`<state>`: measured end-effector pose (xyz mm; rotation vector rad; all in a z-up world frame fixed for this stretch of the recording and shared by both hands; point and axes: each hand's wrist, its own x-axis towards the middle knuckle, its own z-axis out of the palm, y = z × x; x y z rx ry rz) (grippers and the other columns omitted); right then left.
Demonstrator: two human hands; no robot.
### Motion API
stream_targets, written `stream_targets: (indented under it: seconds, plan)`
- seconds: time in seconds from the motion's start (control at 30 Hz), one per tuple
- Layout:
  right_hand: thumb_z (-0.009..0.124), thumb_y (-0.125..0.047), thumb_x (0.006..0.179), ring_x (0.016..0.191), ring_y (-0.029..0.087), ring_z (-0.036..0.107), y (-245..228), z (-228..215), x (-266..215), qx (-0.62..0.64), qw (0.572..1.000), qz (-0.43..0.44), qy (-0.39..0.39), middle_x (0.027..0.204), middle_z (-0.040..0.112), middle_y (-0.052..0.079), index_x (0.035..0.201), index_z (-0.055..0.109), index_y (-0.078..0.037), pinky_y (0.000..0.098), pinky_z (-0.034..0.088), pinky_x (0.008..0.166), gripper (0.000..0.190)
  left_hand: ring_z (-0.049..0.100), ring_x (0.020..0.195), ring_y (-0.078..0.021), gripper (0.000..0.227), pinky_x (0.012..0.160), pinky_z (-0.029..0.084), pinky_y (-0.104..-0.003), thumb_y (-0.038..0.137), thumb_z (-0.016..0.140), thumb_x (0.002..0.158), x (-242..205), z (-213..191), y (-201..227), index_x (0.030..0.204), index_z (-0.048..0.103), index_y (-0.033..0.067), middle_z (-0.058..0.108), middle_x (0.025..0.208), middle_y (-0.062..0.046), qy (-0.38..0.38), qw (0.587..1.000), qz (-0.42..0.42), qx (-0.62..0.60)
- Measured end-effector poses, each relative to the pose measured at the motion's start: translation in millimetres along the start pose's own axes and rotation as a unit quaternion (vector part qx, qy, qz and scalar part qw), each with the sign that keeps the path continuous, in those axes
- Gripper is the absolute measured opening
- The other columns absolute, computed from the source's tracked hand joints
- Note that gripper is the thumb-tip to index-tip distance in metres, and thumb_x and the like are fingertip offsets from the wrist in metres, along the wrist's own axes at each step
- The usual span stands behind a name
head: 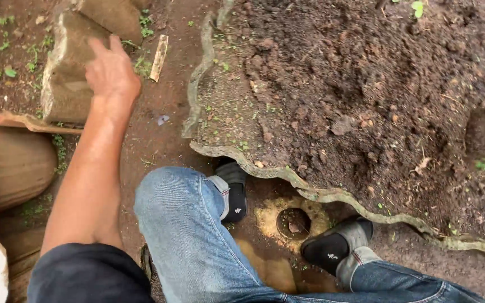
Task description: The person is weeding a small garden plot and digging in the soil using a hand trowel.
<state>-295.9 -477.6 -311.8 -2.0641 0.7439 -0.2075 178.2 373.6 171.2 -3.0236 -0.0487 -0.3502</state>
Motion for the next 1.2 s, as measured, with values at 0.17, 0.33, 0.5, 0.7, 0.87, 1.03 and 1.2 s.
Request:
stream_targets:
  seconds: [0.17, 0.33, 0.5, 0.7, 0.87, 1.03, 1.2]
  plan:
    - [0.057, -0.016, 0.113, 0.085, 0.014, 0.057, -382.2, 32.3, -86.0, -0.004, 0.991, -0.081, 0.107, 0.104, 0.064, 0.007, 0.130, 0.062, -0.002, 0.0276, 0.048, 0.071, 0.023, 0.073, 0.091, -0.0426, 0.018, 0.073, 0.060, -0.050, -0.004, 0.075, 0.079, -5.3, -2.6, 2.0, 0.096, 0.077, -0.0044, 0.072, 0.105, -0.031, 0.075, 0.997, 0.008, 0.022]
    - [0.069, -0.019, 0.103, 0.080, 0.024, 0.069, -524.3, 69.7, -128.3, -0.165, 0.979, -0.113, 0.030, 0.095, 0.073, 0.018, 0.125, 0.072, -0.002, 0.0402, 0.055, 0.077, 0.028, 0.072, 0.084, -0.0460, 0.011, 0.074, 0.058, -0.054, -0.001, 0.073, 0.081, -38.7, -15.1, 94.1, 0.089, 0.080, -0.0007, 0.071, 0.088, -0.028, 0.061, 0.992, 0.047, -0.097]
    - [0.073, -0.024, 0.094, 0.065, 0.026, 0.067, -529.6, 84.7, -135.4, -0.182, 0.977, -0.047, -0.097, 0.077, 0.071, 0.020, 0.130, 0.070, -0.004, 0.0430, 0.053, 0.065, 0.041, 0.054, 0.122, -0.0516, 0.067, 0.100, 0.040, -0.066, -0.007, 0.071, 0.078, -101.6, -51.8, 213.1, 0.142, 0.066, 0.0143, 0.049, 0.144, -0.033, -0.072, 0.963, 0.096, -0.242]
    - [0.062, -0.023, 0.097, 0.055, 0.027, 0.064, -521.2, 80.7, -147.2, -0.195, 0.962, 0.057, -0.185, 0.078, 0.076, 0.015, 0.125, 0.074, -0.008, 0.0422, 0.051, 0.050, 0.034, 0.046, 0.135, -0.0539, 0.044, 0.112, 0.043, -0.057, 0.004, 0.071, 0.088, -94.7, -63.6, 242.9, 0.132, 0.069, 0.0039, 0.039, 0.149, -0.042, -0.011, 0.899, 0.194, -0.393]
    - [0.053, -0.027, 0.103, 0.055, 0.028, 0.069, -571.3, 120.2, -117.1, -0.239, 0.935, 0.064, -0.254, 0.080, 0.074, 0.022, 0.127, 0.068, -0.005, 0.0436, 0.057, 0.058, 0.036, 0.048, 0.141, -0.0526, 0.036, 0.120, 0.042, -0.057, 0.004, 0.071, 0.099, -88.1, -78.5, 213.7, 0.134, 0.070, -0.0028, 0.042, 0.149, -0.042, 0.063, 0.913, 0.197, -0.351]
    - [0.059, -0.010, 0.092, 0.072, 0.038, 0.071, -590.6, 228.2, -33.6, -0.303, 0.907, 0.015, -0.294, 0.082, 0.071, 0.028, 0.093, 0.072, 0.008, 0.0490, 0.057, 0.072, 0.022, 0.060, 0.128, -0.0464, 0.034, 0.109, 0.050, -0.052, 0.006, 0.070, 0.096, -78.8, -106.6, 190.1, 0.128, 0.069, -0.0068, 0.049, 0.145, -0.039, 0.006, 0.909, 0.122, -0.398]
    - [0.061, 0.004, 0.084, 0.071, 0.036, 0.070, -538.8, 336.6, -9.9, -0.306, 0.931, -0.083, -0.180, 0.082, 0.071, 0.027, 0.078, 0.069, 0.004, 0.0486, 0.060, 0.070, 0.010, 0.067, 0.126, -0.0389, 0.030, 0.107, 0.056, -0.045, 0.006, 0.070, 0.099, -75.7, -100.6, 190.0, 0.128, 0.071, -0.0034, 0.056, 0.142, -0.032, 0.015, 0.916, 0.083, -0.391]
